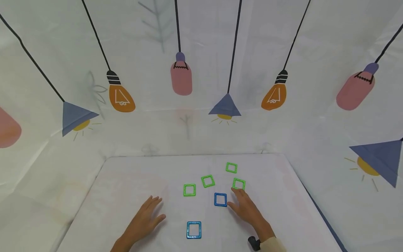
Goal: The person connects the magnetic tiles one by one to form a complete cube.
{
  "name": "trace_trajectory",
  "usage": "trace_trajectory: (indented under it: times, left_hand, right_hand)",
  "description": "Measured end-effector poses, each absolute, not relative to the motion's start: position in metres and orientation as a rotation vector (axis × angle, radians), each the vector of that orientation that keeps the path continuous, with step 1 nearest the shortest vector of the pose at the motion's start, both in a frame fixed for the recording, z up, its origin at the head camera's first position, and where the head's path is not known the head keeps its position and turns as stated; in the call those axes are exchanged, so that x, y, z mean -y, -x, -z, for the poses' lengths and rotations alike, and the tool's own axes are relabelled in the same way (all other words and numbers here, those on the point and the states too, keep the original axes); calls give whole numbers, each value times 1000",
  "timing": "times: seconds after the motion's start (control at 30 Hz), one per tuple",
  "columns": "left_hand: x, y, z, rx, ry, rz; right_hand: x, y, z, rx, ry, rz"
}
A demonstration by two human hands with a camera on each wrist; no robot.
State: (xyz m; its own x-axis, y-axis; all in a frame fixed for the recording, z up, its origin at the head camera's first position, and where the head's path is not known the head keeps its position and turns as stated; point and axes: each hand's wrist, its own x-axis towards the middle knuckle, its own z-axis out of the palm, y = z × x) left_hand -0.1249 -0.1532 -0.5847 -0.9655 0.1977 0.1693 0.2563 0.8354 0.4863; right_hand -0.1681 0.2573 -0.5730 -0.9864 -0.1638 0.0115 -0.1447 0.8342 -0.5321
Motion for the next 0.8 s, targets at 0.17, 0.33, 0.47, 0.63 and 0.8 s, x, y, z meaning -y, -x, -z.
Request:
trace_trajectory:
  times: [0.17,0.33,0.47,0.63,0.8]
  left_hand:
    - [115,120,583,3007,470,1012]
    - [90,118,591,3023,569,1066]
    - [78,115,598,3038,583,1059]
    - [70,111,607,3088,534,1057]
    - [66,107,612,3052,557,1022]
  right_hand:
    - [-248,172,574,-2960,252,872]
    - [-241,177,579,-2976,293,846]
    - [-238,180,584,-2983,325,826]
    - [-235,184,588,-2955,323,788]
    - [-233,187,589,-2949,347,748]
